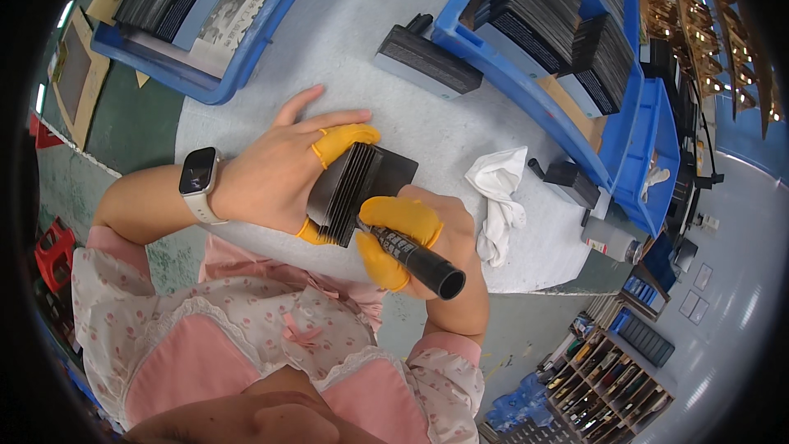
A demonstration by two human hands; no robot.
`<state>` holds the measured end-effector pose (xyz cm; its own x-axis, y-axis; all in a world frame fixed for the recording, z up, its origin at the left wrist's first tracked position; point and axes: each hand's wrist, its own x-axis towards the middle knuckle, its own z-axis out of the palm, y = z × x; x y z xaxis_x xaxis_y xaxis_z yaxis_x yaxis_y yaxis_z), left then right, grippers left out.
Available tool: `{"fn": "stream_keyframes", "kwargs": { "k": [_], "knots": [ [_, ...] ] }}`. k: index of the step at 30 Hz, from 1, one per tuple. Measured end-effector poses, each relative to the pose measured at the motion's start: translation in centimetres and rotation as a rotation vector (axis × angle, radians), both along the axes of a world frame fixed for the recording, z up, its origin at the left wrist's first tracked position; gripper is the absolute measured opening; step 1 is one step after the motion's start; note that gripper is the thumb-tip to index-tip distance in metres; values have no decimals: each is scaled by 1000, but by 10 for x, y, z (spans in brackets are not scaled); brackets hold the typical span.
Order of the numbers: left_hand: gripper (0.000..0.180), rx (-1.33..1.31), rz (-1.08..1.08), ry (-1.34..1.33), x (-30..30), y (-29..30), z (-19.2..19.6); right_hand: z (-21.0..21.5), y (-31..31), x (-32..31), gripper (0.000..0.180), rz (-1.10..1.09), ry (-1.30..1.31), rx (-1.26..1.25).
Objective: Marking a black metal heatsink object using a black marker on a workbench.
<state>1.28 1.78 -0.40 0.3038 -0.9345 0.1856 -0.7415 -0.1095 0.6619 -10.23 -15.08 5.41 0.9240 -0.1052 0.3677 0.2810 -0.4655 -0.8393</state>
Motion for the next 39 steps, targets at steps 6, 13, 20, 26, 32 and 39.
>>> {"fn": "stream_keyframes", "kwargs": {
  "k": [6, 13, 20, 26, 32, 39],
  "knots": [
    [79, -7, -1, 33, -1, -1, 0, -1, 6, -15, 38, -36, 119, 2],
    [77, -19, 13, 31, -1, 0, -1, 6, 15, -11, 34, 38, 196, 79],
    [78, 4, 2, 8, 1, 0, 0, 2, 10, -18, 33, 210, 75, 53],
    [81, 15, -10, -18, 2, -1, 3, -5, -23, -20, 31, 28, -256, 48],
    [83, -1, -11, -23, 1, -2, 1, -26, -35, -13, 88, 111, 54, -40],
    [53, -46, 4, 68, 1, -3, 7, -40, -17, -13, 104, 174, 110, -126]
  ]
}}
